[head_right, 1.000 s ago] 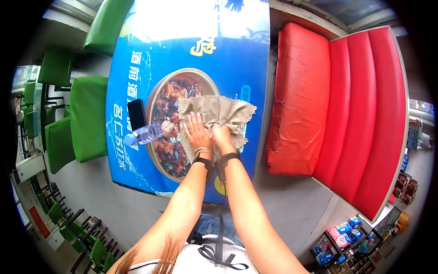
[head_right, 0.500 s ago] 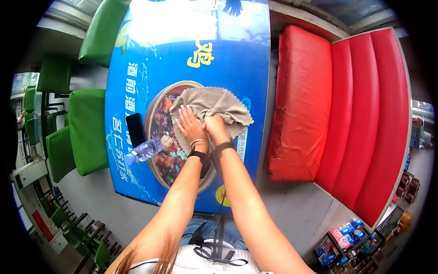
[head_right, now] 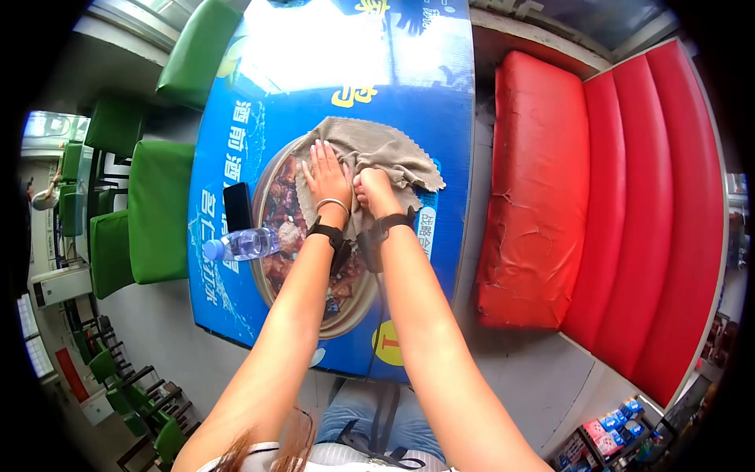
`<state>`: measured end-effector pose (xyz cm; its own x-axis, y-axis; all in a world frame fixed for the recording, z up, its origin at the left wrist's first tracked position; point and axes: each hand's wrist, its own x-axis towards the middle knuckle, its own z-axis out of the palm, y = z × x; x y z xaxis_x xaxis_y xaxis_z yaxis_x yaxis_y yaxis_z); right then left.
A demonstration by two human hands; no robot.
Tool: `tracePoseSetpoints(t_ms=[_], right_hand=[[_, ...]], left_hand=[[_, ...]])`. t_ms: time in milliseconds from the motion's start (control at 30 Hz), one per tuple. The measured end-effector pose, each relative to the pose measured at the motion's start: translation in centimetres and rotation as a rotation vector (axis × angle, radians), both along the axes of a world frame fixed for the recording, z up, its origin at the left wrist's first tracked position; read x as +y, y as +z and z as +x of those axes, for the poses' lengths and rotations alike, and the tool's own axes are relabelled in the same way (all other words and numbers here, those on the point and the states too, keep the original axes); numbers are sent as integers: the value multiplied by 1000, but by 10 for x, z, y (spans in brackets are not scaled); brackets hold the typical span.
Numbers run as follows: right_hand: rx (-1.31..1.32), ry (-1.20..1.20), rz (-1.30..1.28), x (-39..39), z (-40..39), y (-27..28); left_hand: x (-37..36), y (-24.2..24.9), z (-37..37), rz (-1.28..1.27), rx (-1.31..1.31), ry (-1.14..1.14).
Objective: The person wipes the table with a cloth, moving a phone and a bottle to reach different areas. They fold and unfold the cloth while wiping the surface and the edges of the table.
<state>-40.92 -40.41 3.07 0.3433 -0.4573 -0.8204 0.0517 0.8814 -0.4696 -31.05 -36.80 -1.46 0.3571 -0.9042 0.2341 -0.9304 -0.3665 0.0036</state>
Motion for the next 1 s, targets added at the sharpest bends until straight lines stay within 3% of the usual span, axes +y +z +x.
tracePoseSetpoints(t_ms=[133,233,533,567,600,633,667,700,733,767,900,967,1000], right_hand=[[21,-64,16,16,0,5],[30,74,-11,64,-3,8],[167,607,-16,247,-27,-9],[19,945,-410,268,-41,-30],[41,858,-398,292,-43,-33],[44,872,-544,316,-49,-40],[97,756,-311,329,-46,-14],[199,591,-385,345,-42,7],[346,667,-708,357,-42,21],[516,635,-1156,378,-41,-3],[345,467,-1148,408,-16,29],[252,406,-1449,399,7,21],[378,472,-1462,393,17,17]], left_hand=[[24,-4,-2,-45,0,11],[77,-4,-6,-23,-29,44],[296,30,-52,216,240,246],[322,25,-57,191,245,263],[343,28,-61,147,244,278],[360,29,-64,130,247,316],[376,30,-65,109,287,340],[387,29,-58,72,315,362],[397,26,-53,39,333,417],[402,20,-48,-10,357,464],[410,28,-10,-128,395,505],[415,39,12,-98,472,440],[420,40,20,-109,490,411]])
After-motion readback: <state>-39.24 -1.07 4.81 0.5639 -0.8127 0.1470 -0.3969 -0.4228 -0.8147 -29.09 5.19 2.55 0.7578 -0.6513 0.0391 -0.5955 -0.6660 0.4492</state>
